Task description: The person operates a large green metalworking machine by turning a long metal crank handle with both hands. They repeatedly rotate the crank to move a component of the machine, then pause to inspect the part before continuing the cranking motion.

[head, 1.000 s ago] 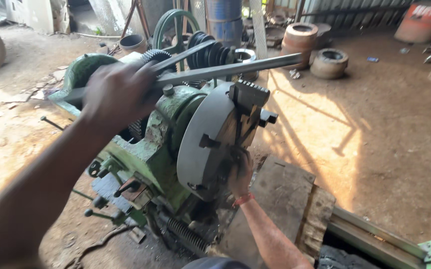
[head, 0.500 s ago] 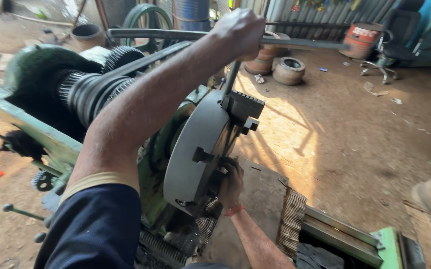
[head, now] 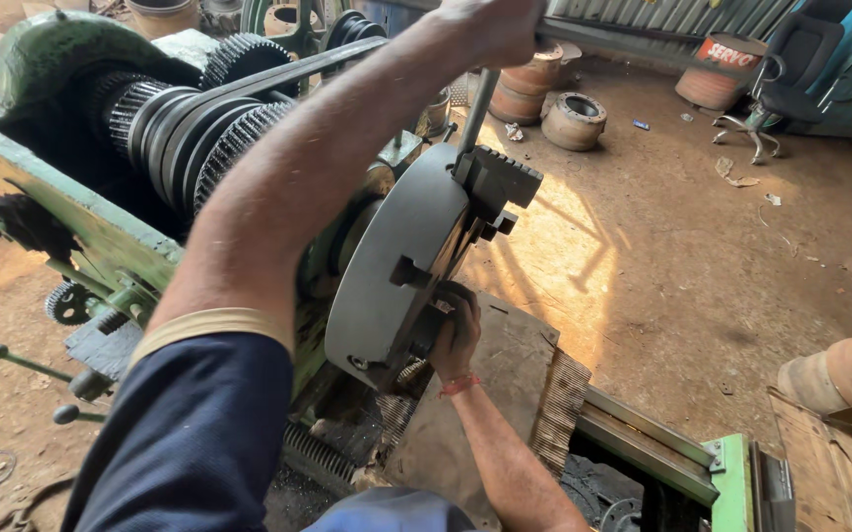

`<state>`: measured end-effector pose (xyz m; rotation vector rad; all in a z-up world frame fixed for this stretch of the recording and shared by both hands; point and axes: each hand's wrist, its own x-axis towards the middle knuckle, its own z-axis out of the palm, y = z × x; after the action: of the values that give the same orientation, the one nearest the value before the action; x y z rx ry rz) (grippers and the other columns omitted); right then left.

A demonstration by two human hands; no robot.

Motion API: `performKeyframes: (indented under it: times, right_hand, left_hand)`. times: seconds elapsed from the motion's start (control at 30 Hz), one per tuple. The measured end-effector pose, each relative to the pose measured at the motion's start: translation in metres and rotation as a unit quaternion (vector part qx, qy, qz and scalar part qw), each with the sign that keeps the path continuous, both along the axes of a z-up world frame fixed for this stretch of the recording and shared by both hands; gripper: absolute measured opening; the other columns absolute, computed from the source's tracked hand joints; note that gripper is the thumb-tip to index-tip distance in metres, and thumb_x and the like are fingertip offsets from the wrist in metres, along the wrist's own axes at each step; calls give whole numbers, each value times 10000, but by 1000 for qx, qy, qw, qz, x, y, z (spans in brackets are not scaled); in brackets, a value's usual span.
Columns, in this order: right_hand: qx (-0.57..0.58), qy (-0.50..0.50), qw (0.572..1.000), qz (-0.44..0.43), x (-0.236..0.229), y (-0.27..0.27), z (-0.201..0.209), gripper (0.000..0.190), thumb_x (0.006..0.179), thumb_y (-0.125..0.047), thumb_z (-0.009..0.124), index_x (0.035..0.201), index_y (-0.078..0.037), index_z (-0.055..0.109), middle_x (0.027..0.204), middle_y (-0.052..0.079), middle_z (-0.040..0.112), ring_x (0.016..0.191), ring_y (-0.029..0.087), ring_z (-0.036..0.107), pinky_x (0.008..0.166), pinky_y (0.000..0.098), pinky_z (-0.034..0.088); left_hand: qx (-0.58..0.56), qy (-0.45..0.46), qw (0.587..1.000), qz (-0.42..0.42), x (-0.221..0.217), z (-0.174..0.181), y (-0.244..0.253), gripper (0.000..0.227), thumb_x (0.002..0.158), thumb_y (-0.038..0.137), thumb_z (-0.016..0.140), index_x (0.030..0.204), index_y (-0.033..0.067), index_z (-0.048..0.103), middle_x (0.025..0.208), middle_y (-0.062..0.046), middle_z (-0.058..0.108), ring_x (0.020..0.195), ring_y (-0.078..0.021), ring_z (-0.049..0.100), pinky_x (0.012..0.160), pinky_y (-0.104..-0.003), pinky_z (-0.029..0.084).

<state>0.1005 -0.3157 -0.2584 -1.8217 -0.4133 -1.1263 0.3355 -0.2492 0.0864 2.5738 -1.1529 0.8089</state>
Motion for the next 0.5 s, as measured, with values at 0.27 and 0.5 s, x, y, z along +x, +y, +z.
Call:
performKeyframes:
  times: [0.27, 0.5]
  right_hand:
    - [14, -1, 1000, 11, 7, -1, -3, 388, 977, -262, 456, 1124, 31, 662, 1177, 214, 669, 1136, 402, 663, 970, 449, 539]
    - [-30, 12, 999, -21, -2, 0, -12, 347, 919, -191, 480, 1150, -9, 666, 1223, 207, 654, 1170, 427, 610, 1007, 476, 487]
  left_hand:
    - [-30, -3, 977, 210, -6, -19, -48, 143, 849, 217, 749, 947, 116, 777, 864, -126, 734, 780, -284, 721, 593, -432, 568]
    - [-135, -64, 982, 117, -21, -26, -12, 113, 896, 166, 707, 943, 90, 777, 829, -146, 752, 779, -310, 753, 636, -479, 581]
